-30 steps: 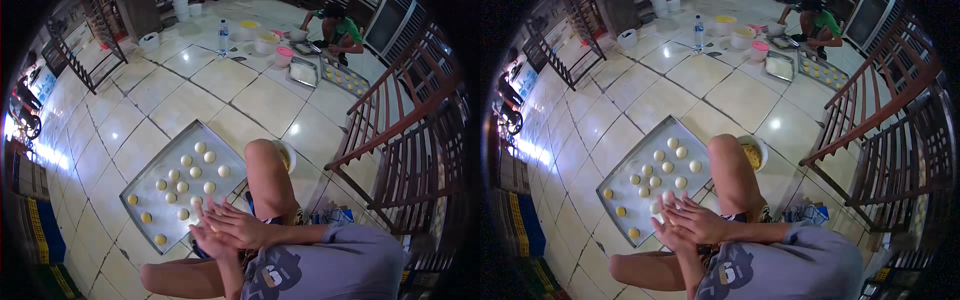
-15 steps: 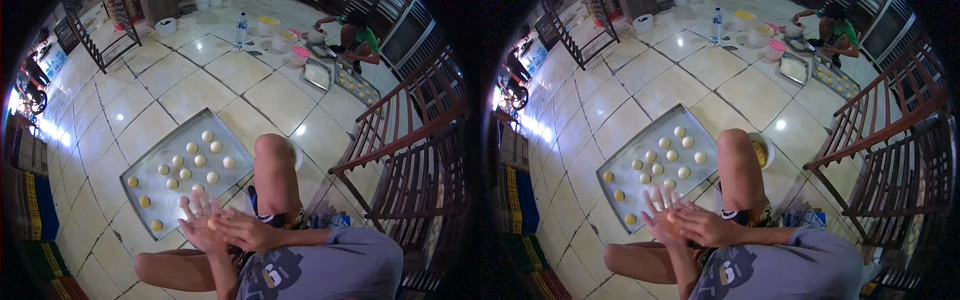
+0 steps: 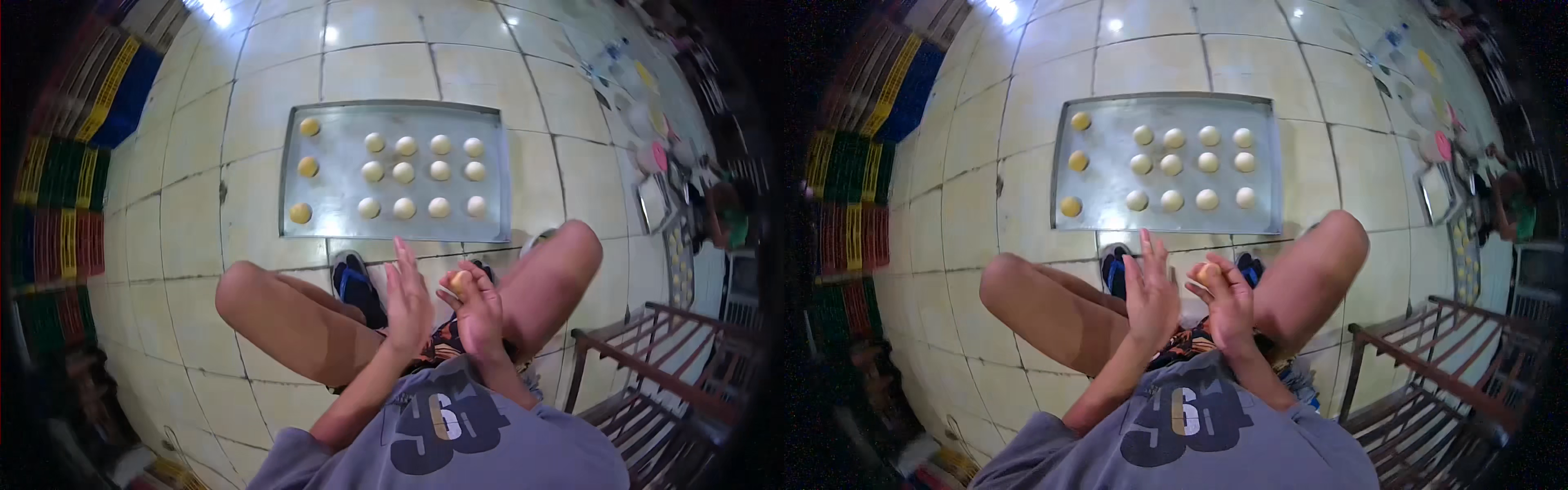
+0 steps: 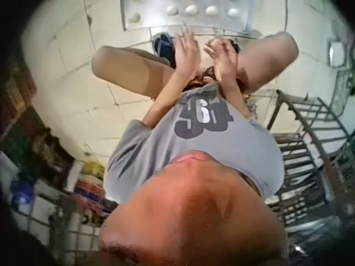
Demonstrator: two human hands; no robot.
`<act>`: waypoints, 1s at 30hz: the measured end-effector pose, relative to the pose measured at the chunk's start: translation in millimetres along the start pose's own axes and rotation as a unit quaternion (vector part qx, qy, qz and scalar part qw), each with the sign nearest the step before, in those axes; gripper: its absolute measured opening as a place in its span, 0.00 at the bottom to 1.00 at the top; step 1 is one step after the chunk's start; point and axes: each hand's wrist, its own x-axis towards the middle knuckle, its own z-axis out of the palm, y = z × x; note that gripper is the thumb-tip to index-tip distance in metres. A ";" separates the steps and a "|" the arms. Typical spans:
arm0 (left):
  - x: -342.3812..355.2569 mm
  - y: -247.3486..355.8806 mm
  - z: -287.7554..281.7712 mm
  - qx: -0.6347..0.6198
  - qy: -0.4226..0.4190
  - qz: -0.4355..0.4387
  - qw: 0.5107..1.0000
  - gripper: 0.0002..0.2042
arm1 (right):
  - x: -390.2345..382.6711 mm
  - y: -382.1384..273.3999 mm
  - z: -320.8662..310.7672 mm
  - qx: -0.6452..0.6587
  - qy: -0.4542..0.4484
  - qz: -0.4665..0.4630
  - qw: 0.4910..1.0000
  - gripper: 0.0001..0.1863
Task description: The recorder is shaping dough balls and adding a yellow filling while sitting on the floor of a bakery.
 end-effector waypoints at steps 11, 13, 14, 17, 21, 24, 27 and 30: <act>181.1 -3.5 -138.2 0.708 0.126 -0.056 0.693 0.28 | -20.1 25.2 -44.9 0.232 0.019 0.233 0.944 0.15; 210.5 -24.4 -157.4 0.735 0.131 -0.027 0.665 0.28 | -23.8 29.7 -45.5 0.176 0.031 0.238 0.955 0.15; 224.4 -35.5 -168.7 0.759 0.140 0.008 0.636 0.28 | -23.1 33.1 -46.8 0.147 0.034 0.238 0.959 0.15; 242.7 -58.5 -187.6 0.732 0.091 0.135 0.662 0.28 | -38.9 36.6 -49.9 0.131 0.036 0.245 0.960 0.15; 216.3 -64.3 -190.4 0.808 0.087 0.214 0.541 0.22 | -62.6 48.1 -51.0 0.124 0.017 0.253 0.959 0.16; 205.2 -43.1 -223.2 0.678 0.184 0.129 0.700 0.23 | -49.3 57.0 -24.8 0.054 0.008 0.236 0.970 0.16; 161.1 -39.3 -194.3 0.506 0.262 0.004 0.822 0.22 | -46.3 33.8 -27.1 0.083 0.043 0.209 0.973 0.17; 134.8 -1.6 -108.4 0.325 0.151 -0.087 0.929 0.19 | -27.2 0.9 -16.8 0.136 0.051 0.194 0.970 0.17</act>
